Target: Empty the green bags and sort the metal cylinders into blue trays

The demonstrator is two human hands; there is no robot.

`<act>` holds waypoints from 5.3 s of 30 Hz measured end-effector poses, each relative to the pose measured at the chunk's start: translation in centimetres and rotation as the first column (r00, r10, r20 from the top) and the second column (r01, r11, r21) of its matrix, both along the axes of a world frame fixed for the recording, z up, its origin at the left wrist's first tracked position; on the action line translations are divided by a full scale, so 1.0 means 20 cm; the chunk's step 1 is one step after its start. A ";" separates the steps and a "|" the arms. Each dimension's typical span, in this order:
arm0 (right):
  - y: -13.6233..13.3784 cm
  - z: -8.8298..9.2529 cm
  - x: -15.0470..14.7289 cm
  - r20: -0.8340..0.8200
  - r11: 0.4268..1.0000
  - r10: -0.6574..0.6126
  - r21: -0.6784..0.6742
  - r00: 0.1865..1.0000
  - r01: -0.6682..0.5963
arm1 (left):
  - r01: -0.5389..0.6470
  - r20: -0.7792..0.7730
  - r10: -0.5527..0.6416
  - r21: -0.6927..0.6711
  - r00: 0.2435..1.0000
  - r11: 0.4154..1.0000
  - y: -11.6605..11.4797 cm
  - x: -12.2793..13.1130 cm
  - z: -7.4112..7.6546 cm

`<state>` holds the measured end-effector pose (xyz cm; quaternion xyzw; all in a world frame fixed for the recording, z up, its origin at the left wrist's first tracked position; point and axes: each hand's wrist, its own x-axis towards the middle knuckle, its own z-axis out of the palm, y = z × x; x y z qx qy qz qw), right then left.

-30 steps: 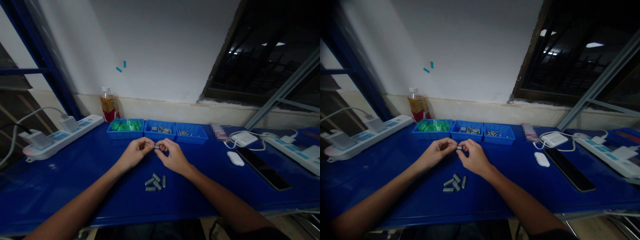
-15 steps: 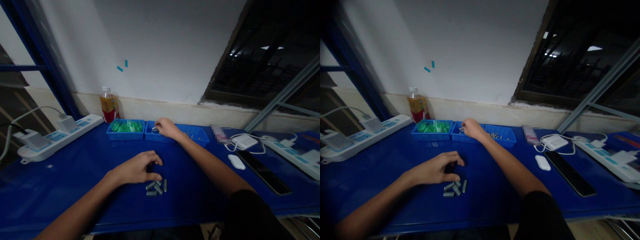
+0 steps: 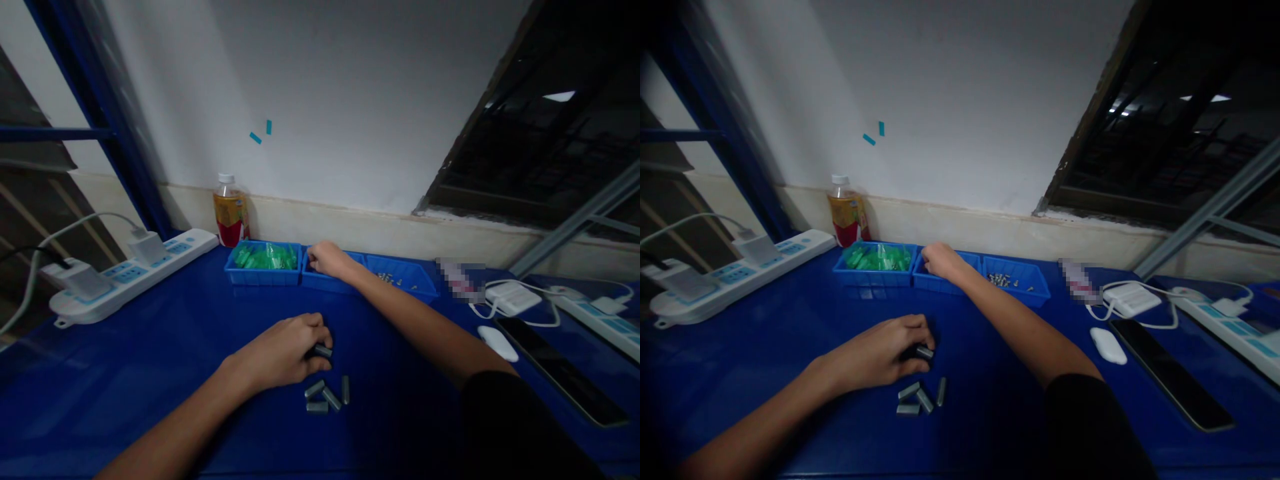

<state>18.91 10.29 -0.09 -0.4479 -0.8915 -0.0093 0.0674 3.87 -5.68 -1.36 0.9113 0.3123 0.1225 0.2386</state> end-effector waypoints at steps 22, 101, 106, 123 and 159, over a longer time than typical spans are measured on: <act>-0.47 0.01 0.13 -0.651 0.997 0.082 0.065 0.755 -0.052 | -0.380 0.397 0.362 -0.036 0.843 0.924 0.11 -0.01 -0.03; -0.87 -0.16 0.24 -0.602 0.983 0.182 0.117 0.777 -0.140 | -0.133 0.512 0.364 -0.432 0.778 0.892 0.04 0.07 -0.07; -0.78 -0.10 0.27 -0.540 0.980 0.142 0.197 0.830 -0.040 | -0.204 0.386 0.331 -0.334 0.861 0.920 0.04 0.01 -0.01; -0.41 -0.03 0.24 -0.492 0.953 -0.160 0.150 0.856 0.264 | -0.148 0.220 0.170 -0.110 0.961 0.983 0.06 -0.01 0.02; -0.84 -0.10 0.27 -0.766 0.997 0.041 -0.006 0.641 -0.071 | -0.100 0.523 0.445 -0.560 0.727 0.822 0.05 0.10 -0.03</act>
